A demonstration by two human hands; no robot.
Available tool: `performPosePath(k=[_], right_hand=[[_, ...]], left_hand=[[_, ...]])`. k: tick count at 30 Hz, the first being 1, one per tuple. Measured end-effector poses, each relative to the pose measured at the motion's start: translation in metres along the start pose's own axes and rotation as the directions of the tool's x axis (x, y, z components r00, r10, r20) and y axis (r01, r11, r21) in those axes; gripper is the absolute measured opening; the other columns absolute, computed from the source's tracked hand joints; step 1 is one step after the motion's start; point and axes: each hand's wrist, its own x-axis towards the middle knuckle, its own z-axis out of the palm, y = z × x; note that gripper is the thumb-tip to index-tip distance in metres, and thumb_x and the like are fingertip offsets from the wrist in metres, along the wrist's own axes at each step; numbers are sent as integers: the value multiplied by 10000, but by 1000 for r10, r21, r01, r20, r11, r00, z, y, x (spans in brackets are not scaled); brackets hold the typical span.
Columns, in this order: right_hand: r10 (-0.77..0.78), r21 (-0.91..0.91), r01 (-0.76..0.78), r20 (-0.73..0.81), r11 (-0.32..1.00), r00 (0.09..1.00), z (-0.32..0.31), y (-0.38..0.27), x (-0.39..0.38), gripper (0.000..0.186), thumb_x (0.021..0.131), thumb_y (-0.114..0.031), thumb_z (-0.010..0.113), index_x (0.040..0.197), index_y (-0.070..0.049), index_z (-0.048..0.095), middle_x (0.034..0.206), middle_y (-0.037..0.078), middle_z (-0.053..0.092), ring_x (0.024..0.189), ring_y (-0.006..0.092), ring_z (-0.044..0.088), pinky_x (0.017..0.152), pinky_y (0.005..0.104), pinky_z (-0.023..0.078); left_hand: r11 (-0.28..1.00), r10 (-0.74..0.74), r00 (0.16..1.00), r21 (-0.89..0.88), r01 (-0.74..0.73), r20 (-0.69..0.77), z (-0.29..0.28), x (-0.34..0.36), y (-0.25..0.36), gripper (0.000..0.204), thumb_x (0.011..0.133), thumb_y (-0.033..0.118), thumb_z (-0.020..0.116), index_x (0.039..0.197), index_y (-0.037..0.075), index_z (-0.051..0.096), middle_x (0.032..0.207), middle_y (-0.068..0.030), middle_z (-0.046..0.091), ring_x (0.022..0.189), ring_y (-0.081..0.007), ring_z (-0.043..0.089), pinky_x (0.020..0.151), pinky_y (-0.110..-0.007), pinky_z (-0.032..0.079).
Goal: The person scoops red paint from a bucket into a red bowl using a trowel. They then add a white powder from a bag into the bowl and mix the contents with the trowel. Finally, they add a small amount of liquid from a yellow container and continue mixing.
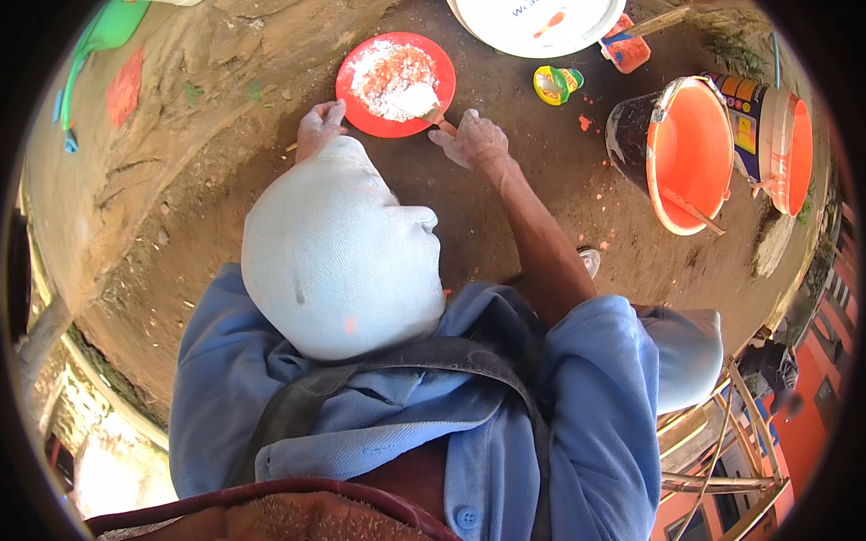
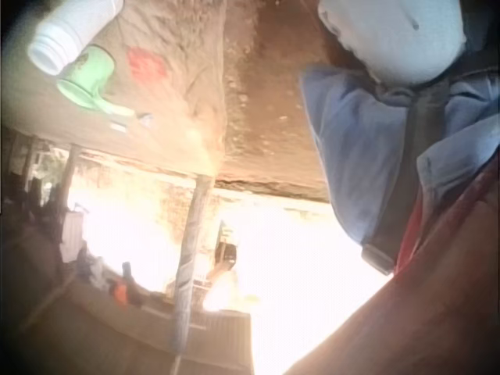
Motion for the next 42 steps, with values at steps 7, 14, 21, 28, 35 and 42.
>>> performPosePath(k=[7,14,21,28,35,42], right_hand=[[-154,92,165,-117,982,981,-10,-15,-7,325,935,-333,571,1050,-36,636,888,228,692,870,410,669,790,503,527],[-304,-58,298,-172,953,937,-19,-21,-2,262,936,-314,551,999,-97,683,844,186,692,813,390,670,740,507,536],[-552,-280,503,-138,818,822,-119,5,-12,183,927,-245,558,944,-96,662,809,160,684,786,354,673,718,487,541],[-506,-259,437,-357,861,785,-185,76,-65,138,878,-173,649,953,-58,663,793,145,683,783,328,674,713,432,552],[-176,-96,155,-277,983,945,-204,108,-125,192,900,-162,640,1039,-39,590,787,187,646,752,391,638,657,474,506],[-239,-17,247,-320,969,917,-146,148,-151,174,935,-212,606,954,-45,562,869,157,679,861,340,673,746,459,544]], left_hand=[[756,20,979,-644,118,202,19,-7,0,261,962,84,574,1202,-15,553,1067,-122,664,858,-200,682,745,-373,597],[779,120,983,-627,-4,143,14,-31,5,222,947,20,560,1164,-28,552,1066,-143,666,853,-198,684,707,-352,600],[823,184,954,-568,-17,237,-4,-38,63,246,925,57,620,1159,-2,571,1069,-101,686,862,-179,687,733,-349,593],[886,320,750,-463,-21,579,33,-5,179,269,918,58,632,1168,9,546,1061,-108,683,884,-165,684,729,-333,592],[946,308,418,-323,-37,855,82,17,236,290,937,67,603,1198,-31,523,1085,-152,689,887,-165,691,756,-304,596],[984,130,259,-92,-155,957,121,-1,242,281,955,90,574,1211,-4,508,1105,-112,674,946,-137,663,811,-290,561]])
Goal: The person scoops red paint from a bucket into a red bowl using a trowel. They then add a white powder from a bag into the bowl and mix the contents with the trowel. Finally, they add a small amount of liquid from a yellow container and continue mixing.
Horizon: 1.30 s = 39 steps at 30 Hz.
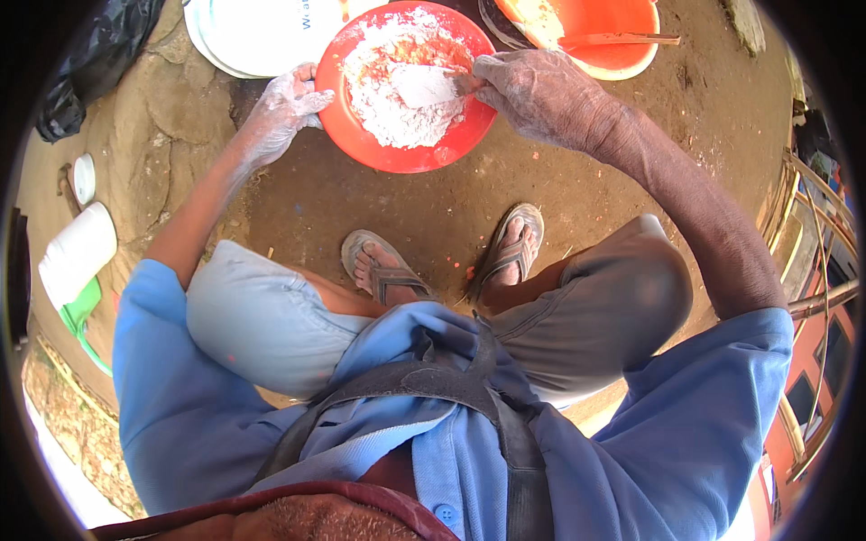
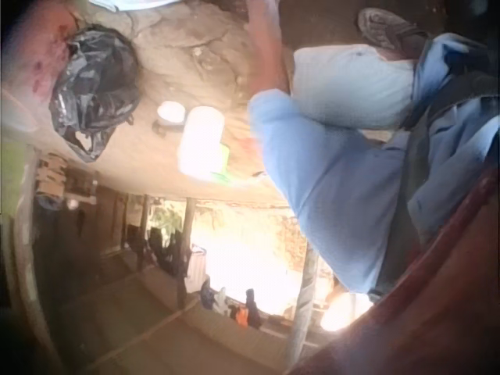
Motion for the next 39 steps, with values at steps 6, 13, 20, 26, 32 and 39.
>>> performPosePath(k=[6,13,20,26,32,39], right_hand=[[119,198,-101,-77,975,990,105,26,-46,167,958,-206,564,1030,-56,576,924,158,670,837,376,664,708,473,549],[324,89,-312,-221,946,920,154,59,-81,168,971,-231,546,1023,-74,580,922,136,653,803,347,669,658,454,552],[252,-70,-302,-390,951,886,181,104,-74,150,937,-196,563,1038,-85,570,932,122,622,846,325,657,696,427,557],[210,-120,-267,-353,956,912,197,117,-64,171,899,-163,553,1050,-82,545,999,120,607,953,312,644,783,421,550],[425,-20,-445,-258,895,867,195,110,-74,143,929,-167,521,991,-40,536,931,200,645,809,390,670,682,502,546],[488,216,-452,-163,866,857,209,58,-88,219,957,-204,475,961,-3,562,873,245,662,809,432,665,701,523,538]], left_hand=[[987,-158,986,-19,157,-52,48,8,-55,226,946,59,554,1160,1,513,1027,-79,636,942,-143,635,809,-308,556],[982,-182,966,-82,170,-184,104,55,-98,230,938,69,568,1155,24,505,1082,-98,640,955,-149,642,806,-308,547],[975,-77,913,-220,-14,-400,140,59,-146,243,938,26,549,1167,2,471,1098,-121,637,967,-180,656,801,-350,573],[973,16,887,-198,-121,-462,152,71,-164,223,934,13,537,1139,-21,456,1077,-149,634,904,-181,659,774,-338,578],[962,-14,772,-218,-162,-636,174,76,-179,220,948,8,540,1154,-22,467,1053,-135,643,898,-173,643,764,-336,556],[979,56,613,-77,-188,-788,204,80,-198,161,935,-4,535,1079,-25,465,938,-109,607,817,-136,595,693,-303,531]])
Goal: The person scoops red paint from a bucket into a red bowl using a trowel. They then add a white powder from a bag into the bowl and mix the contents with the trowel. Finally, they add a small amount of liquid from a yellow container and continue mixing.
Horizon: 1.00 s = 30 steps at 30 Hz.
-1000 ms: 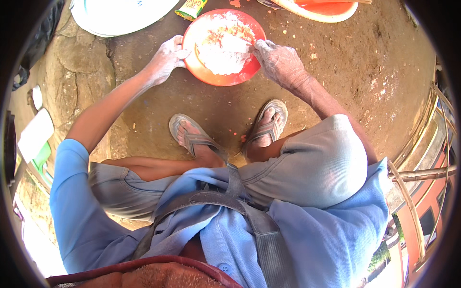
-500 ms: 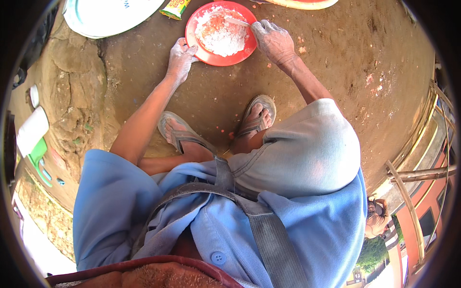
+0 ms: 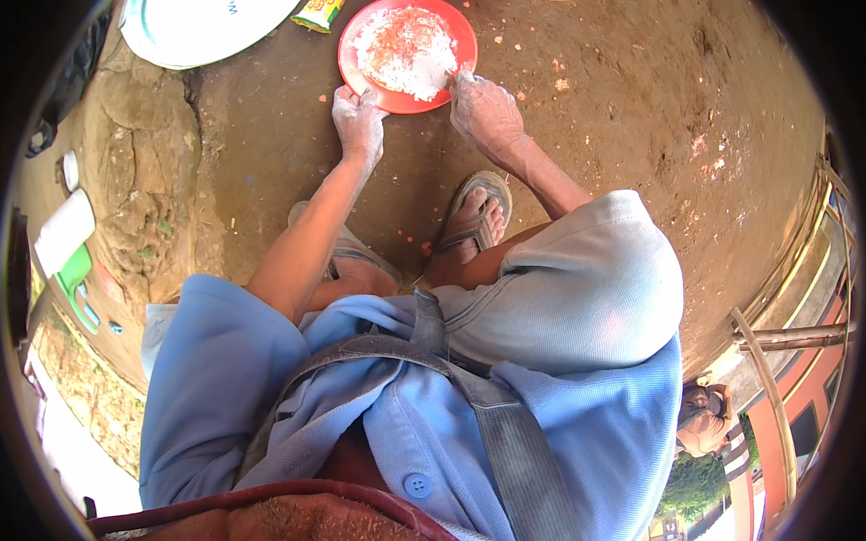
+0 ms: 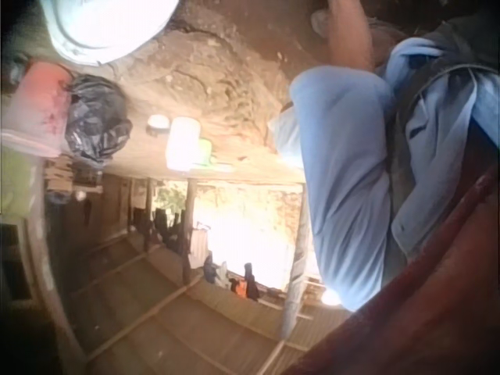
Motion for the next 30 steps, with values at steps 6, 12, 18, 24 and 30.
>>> performPosePath(k=[6,12,18,24,30], right_hand=[[38,-146,-44,-42,988,998,-19,22,14,240,981,-227,436,1005,-24,562,914,209,667,819,409,673,703,504,546],[-167,20,166,57,986,984,-22,13,-14,219,1000,-235,443,1033,-37,530,965,209,650,814,409,668,710,499,547],[-106,-93,106,14,990,994,-16,14,32,202,966,-206,478,1041,-28,538,983,214,647,844,408,671,719,497,550],[-144,-207,105,-185,973,972,-20,29,58,179,978,-206,472,1056,-52,519,988,197,641,860,389,667,708,491,549],[-211,-169,188,-129,968,969,-13,18,58,155,928,-160,518,1038,-51,537,987,187,624,908,375,657,726,473,555]], left_hand=[[970,-111,992,-208,121,61,15,-21,13,223,968,-34,482,1169,-45,386,1117,-175,567,1005,-269,638,878,-498,578],[951,-141,973,-249,185,182,-2,-10,20,183,984,24,463,1141,-38,392,1107,-187,548,944,-264,639,841,-483,592],[967,-112,984,-212,139,135,-5,-15,14,195,995,48,467,1166,-36,428,1133,-196,587,960,-296,665,851,-508,576],[979,-114,980,-147,138,161,-6,-14,19,198,1000,58,448,1159,-56,417,1083,-194,589,891,-241,668,752,-411,626],[983,-101,981,-133,123,164,-11,-7,21,174,1001,67,473,1133,-43,443,1052,-170,608,861,-238,679,733,-406,624]])
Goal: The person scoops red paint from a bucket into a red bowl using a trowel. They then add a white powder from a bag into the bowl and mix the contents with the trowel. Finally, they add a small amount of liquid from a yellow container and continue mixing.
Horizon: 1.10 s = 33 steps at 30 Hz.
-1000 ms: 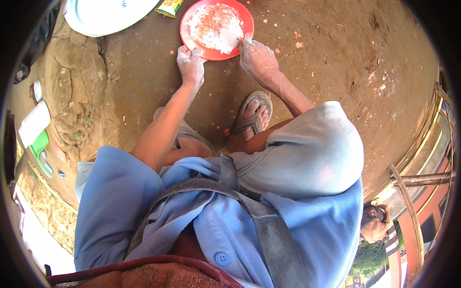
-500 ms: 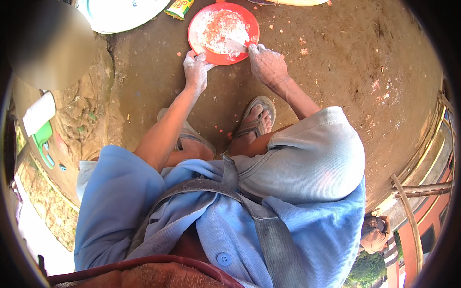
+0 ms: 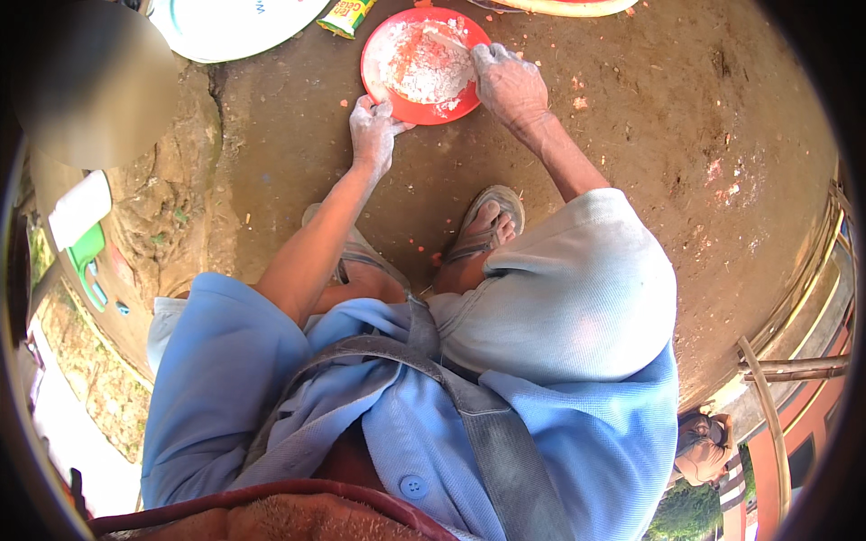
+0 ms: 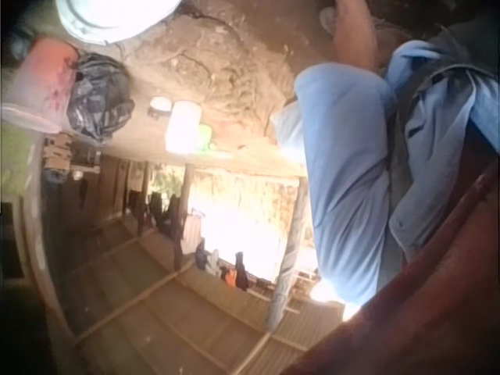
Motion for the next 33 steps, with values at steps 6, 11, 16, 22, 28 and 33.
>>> performPosePath(k=[6,11,16,22,28,33], right_hand=[[-205,-29,207,50,978,977,21,-14,-10,157,928,-172,547,1058,-84,568,990,128,635,896,341,660,730,462,559],[-46,9,48,-160,999,986,-15,27,4,164,976,-233,533,1037,-88,582,975,108,635,863,339,657,683,462,550],[-189,19,192,-94,981,977,-1,28,-14,189,985,-257,533,1004,-78,590,929,129,643,821,363,656,650,465,546],[-24,-6,23,-193,1000,981,-6,39,6,166,973,-244,535,995,-88,589,906,128,643,830,354,663,671,459,550],[-38,64,43,-72,997,997,-7,17,5,144,940,-211,547,1028,-101,579,973,116,639,887,334,665,713,445,558],[-313,54,311,53,949,948,20,4,30,135,907,-175,558,1014,-92,564,1023,98,629,944,348,638,753,466,539]], left_hand=[[1000,-6,1000,27,6,25,0,3,-3,153,1003,88,493,1103,-22,457,1029,-157,619,795,-220,672,707,-389,622],[997,-1,1000,80,1,7,-2,2,0,175,990,65,475,1110,-61,462,982,-153,610,749,-196,677,624,-322,616],[986,15,1000,168,-17,12,-3,4,-1,190,996,94,485,1103,-63,479,945,-156,640,667,-185,677,585,-281,594],[984,24,1000,175,-24,-1,-4,2,0,200,1005,126,468,1079,-58,495,874,-142,654,631,-190,681,545,-279,573],[978,59,998,198,-61,17,-8,3,-3,201,1008,133,462,1070,-56,496,851,-145,659,622,-199,683,538,-286,572],[981,55,998,183,-56,14,4,1,6,188,1003,110,466,1065,-66,492,805,-145,653,598,-201,681,531,-295,574]])
